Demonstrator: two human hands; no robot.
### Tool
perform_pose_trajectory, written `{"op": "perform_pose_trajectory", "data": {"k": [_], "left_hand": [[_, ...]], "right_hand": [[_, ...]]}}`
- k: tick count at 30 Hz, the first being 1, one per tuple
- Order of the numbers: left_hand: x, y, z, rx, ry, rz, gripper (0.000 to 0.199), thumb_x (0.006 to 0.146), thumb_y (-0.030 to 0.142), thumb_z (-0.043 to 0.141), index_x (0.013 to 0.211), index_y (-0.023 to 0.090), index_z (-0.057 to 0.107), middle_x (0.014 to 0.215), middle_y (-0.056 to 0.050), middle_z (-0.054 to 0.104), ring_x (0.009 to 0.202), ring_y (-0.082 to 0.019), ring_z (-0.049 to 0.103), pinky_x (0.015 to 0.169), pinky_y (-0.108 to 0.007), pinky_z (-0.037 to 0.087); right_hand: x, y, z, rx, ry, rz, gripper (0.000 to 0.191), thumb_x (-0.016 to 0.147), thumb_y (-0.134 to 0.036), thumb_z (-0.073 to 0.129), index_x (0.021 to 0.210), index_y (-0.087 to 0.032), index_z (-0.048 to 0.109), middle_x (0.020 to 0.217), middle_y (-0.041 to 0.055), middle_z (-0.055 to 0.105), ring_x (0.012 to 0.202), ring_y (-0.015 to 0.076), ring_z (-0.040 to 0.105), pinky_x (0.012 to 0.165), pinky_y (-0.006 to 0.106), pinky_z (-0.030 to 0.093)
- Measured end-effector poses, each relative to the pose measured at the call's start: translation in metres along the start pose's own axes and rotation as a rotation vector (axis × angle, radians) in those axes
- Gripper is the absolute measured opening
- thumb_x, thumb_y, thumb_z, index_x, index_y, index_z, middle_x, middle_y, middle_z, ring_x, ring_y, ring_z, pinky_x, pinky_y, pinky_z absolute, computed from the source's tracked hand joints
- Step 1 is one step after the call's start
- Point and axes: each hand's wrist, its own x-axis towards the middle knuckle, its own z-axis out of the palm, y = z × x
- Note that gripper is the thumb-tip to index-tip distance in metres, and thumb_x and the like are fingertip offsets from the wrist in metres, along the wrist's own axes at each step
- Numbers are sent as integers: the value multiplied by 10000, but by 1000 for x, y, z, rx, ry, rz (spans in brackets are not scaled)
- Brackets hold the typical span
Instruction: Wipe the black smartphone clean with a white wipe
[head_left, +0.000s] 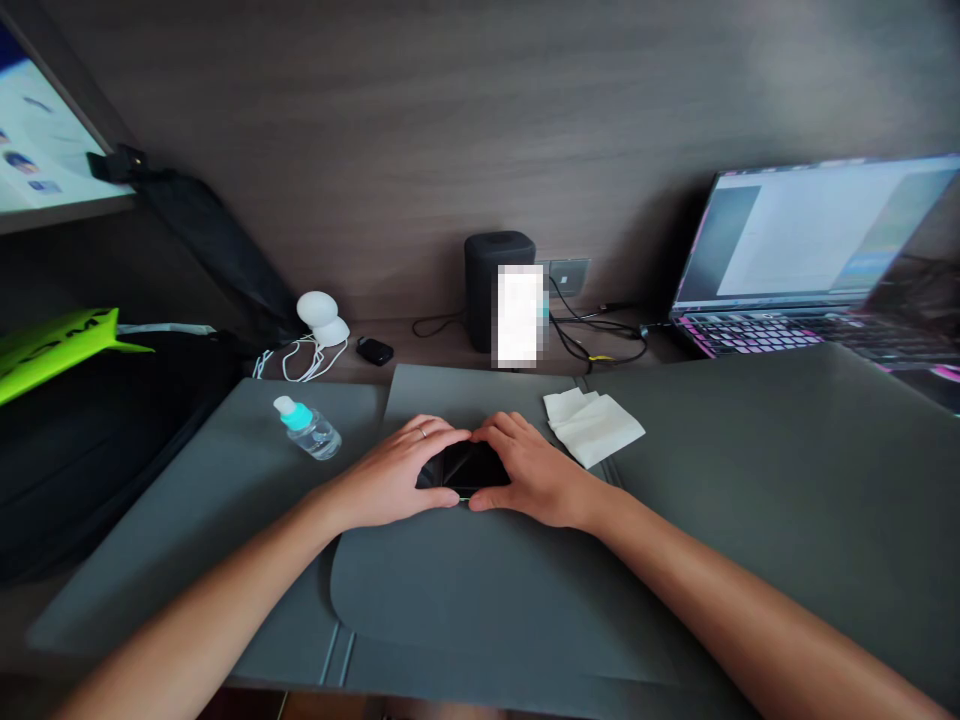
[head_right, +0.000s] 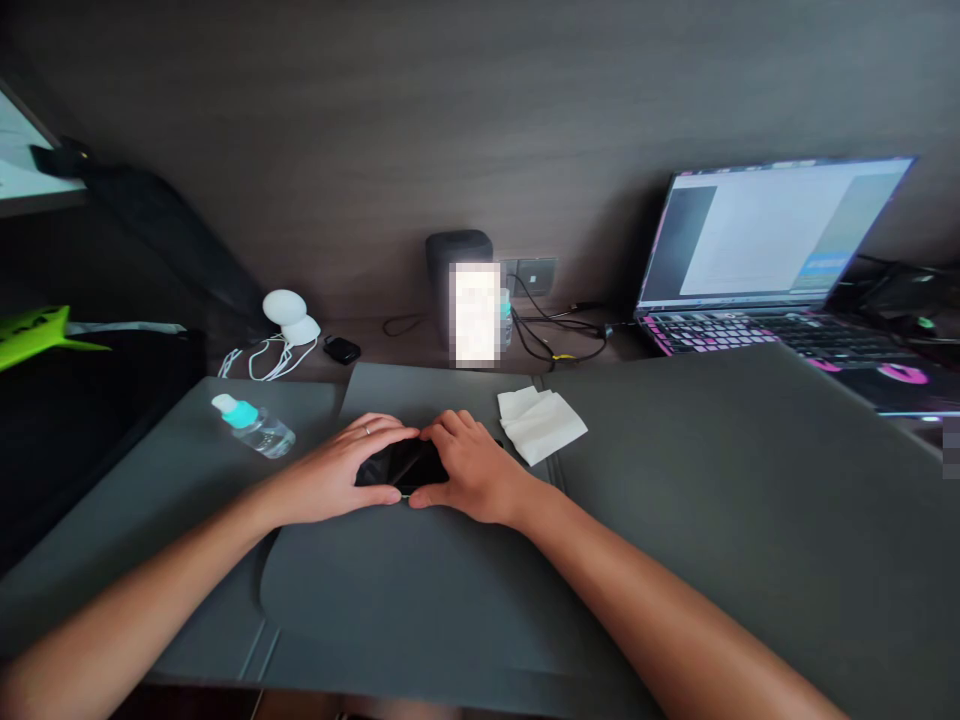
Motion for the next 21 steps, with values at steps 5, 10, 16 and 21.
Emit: {"op": "perform_pose_trajectory", "data": {"k": [5, 10, 16, 21], "left_hand": [[-1, 0, 0, 18, -4, 0, 602, 854, 328, 689, 1405, 310, 447, 1384, -63, 522, 1316, -287, 441, 1087, -467, 399], [0, 0, 1, 29, -13, 12, 617, 859, 336, 687, 1419, 321, 430, 1383, -51, 523, 1312, -278, 443, 1084, -455, 405], [-1, 2, 1, 45, -16, 10, 609, 873, 344, 671, 1428, 317, 422, 1395, -53, 518, 1299, -273, 466, 1084, -449, 414], [-1, 3, 0, 109, 6, 31, 599, 874, 372, 670, 1422, 285, 445, 1399, -68, 542, 1298, -279, 484, 1074, -452, 434]], "right_hand": [[1, -4, -2, -14, -10, 15, 613, 729, -500, 802, 1177, -148, 576, 1093, 115, 557, 1018, 280, 508, 894, 440, 469], [3, -4, -1, -8, -14, 36, 580, 707, -459, 824, 1150, -179, 574, 1074, 100, 546, 1018, 288, 502, 884, 460, 465], [3, -6, -1, -18, -27, 58, 592, 692, -413, 845, 1143, -158, 558, 1083, 105, 535, 1029, 288, 495, 891, 455, 461], [-1, -7, 0, -69, 2, 13, 630, 731, -421, 817, 1219, -149, 525, 1136, 133, 536, 1046, 302, 498, 891, 483, 458]]}}
